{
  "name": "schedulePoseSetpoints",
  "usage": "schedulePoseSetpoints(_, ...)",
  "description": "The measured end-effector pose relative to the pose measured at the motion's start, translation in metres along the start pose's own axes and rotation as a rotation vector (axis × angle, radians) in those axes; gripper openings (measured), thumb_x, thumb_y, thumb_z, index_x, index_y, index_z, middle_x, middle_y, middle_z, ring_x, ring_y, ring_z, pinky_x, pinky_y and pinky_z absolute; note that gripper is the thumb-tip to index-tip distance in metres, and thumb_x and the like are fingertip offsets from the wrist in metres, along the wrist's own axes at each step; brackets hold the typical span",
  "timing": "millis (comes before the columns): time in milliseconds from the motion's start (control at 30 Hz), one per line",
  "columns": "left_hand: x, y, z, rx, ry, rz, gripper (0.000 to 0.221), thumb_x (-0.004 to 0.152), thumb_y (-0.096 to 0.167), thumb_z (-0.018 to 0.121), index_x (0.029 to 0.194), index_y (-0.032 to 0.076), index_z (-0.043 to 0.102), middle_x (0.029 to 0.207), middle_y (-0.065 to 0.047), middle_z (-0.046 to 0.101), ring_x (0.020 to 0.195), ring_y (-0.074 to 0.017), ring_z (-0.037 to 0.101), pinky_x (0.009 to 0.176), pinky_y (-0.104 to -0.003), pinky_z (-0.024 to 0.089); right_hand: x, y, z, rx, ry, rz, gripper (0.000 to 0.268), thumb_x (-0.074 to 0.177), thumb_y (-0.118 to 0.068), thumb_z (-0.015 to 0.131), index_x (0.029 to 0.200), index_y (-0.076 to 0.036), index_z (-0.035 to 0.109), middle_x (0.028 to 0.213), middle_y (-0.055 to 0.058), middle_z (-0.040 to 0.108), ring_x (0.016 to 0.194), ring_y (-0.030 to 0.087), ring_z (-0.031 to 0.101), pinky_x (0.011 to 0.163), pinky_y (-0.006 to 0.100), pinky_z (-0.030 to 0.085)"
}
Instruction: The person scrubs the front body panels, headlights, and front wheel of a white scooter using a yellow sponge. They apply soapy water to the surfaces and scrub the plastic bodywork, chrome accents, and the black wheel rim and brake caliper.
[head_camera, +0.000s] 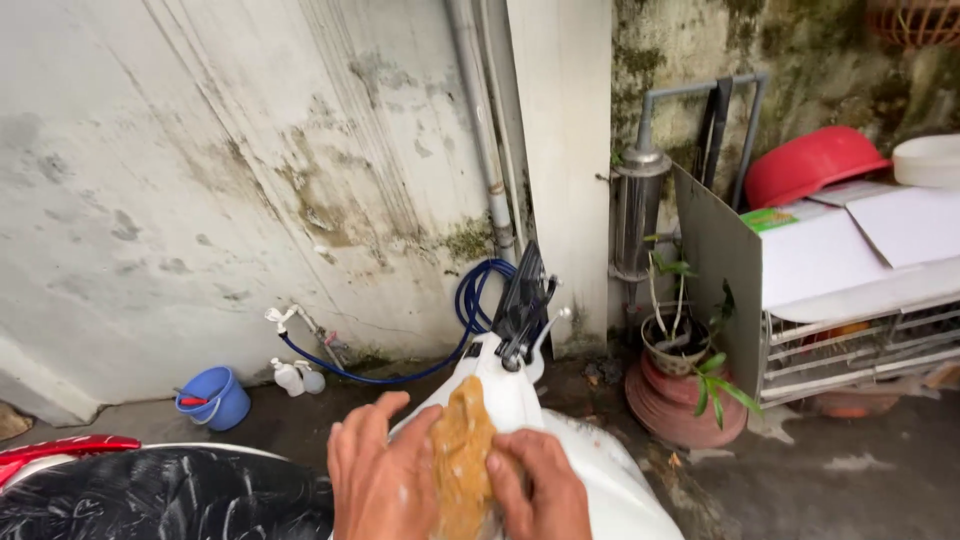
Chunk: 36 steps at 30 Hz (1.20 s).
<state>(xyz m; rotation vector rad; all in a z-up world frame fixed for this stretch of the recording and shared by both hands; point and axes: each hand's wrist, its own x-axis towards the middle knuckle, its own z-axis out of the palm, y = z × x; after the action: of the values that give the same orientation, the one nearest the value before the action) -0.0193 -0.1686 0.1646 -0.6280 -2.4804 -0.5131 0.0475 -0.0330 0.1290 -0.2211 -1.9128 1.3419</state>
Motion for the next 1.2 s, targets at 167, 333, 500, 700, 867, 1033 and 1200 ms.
schedulePoseSetpoints(167, -0.003, 0.043, 0.031, 0.301, -0.146, -0.188, 0.076, 0.064, 0.078, 0.043, 0.128, 0.037, 0.038, 0.133, 0.002, 0.039, 0.11, -0.0266, 0.044, 0.084, -0.046, 0.038, 0.0, 0.032, 0.007, 0.268, 0.015, 0.217, 0.023, 0.077, -0.022, 0.059, 0.088, -0.012, 0.076, 0.096, 0.002, 0.069, 0.09, 0.012, 0.066, 0.077, 0.022, 0.048)
schedulePoseSetpoints(333, 0.073, 0.059, -0.027, -0.112, -0.81, -0.45, 0.061, 0.074, 0.064, 0.036, 0.119, 0.023, 0.033, 0.124, 0.002, 0.038, 0.115, -0.0238, 0.041, 0.096, -0.048, 0.031, -0.034, 0.079, 0.026, -0.12, -0.045, 0.37, 0.062, 0.061, -0.053, 0.06, 0.12, -0.034, 0.056, 0.134, -0.009, 0.046, 0.116, 0.018, 0.05, 0.088, 0.033, 0.041)
schedulePoseSetpoints(500, 0.067, 0.021, 0.002, -0.381, -0.793, -0.398, 0.068, 0.075, 0.055, 0.05, 0.135, 0.025, 0.037, 0.146, 0.012, 0.027, 0.135, -0.0062, 0.026, 0.11, -0.024, 0.015, -0.07, 0.153, 0.07, -0.569, 0.261, -0.131, 0.039, 0.074, -0.032, 0.049, 0.108, -0.014, 0.06, 0.121, 0.012, 0.055, 0.087, 0.031, 0.063, 0.071, 0.036, 0.052)
schedulePoseSetpoints(700, 0.078, 0.038, -0.022, -0.232, -0.895, -0.342, 0.095, 0.073, 0.066, 0.025, 0.142, 0.014, -0.014, 0.142, -0.005, 0.03, 0.126, -0.0243, 0.039, 0.101, -0.038, 0.034, -0.054, 0.11, 0.063, -0.535, 0.552, -0.231, 0.04, 0.081, -0.039, 0.049, 0.115, -0.017, 0.056, 0.119, 0.008, 0.058, 0.095, 0.023, 0.062, 0.083, 0.033, 0.045)
schedulePoseSetpoints(867, 0.09, 0.019, -0.027, -0.354, -0.871, -0.544, 0.062, 0.075, 0.051, 0.038, 0.136, 0.042, 0.031, 0.132, 0.003, 0.05, 0.12, -0.0201, 0.048, 0.099, -0.031, 0.035, -0.067, 0.103, 0.026, -0.417, -0.183, 0.176, 0.108, 0.055, -0.068, 0.073, 0.14, -0.025, 0.022, 0.148, -0.001, 0.021, 0.134, 0.022, 0.023, 0.101, 0.046, 0.025)
schedulePoseSetpoints(1033, 0.064, -0.017, -0.029, -0.625, -0.892, -0.3, 0.069, 0.079, 0.045, 0.036, 0.142, 0.033, 0.011, 0.133, 0.004, 0.04, 0.117, -0.015, 0.043, 0.097, -0.032, 0.032, -0.059, 0.029, -0.004, -0.29, -0.316, 0.499, 0.091, 0.06, -0.049, 0.081, 0.135, -0.035, 0.032, 0.147, -0.007, 0.022, 0.136, 0.018, 0.019, 0.107, 0.036, 0.019)
schedulePoseSetpoints(1200, 0.051, -0.043, -0.04, -0.64, -1.008, -0.201, 0.071, 0.082, 0.044, 0.038, 0.142, 0.039, 0.0, 0.147, 0.013, 0.028, 0.133, -0.0106, 0.034, 0.105, -0.027, 0.024, -0.056, -0.011, 0.009, -0.471, -0.276, 0.49, 0.101, 0.054, -0.059, 0.082, 0.137, -0.034, 0.03, 0.149, -0.004, 0.016, 0.137, 0.018, 0.013, 0.107, 0.039, 0.018)
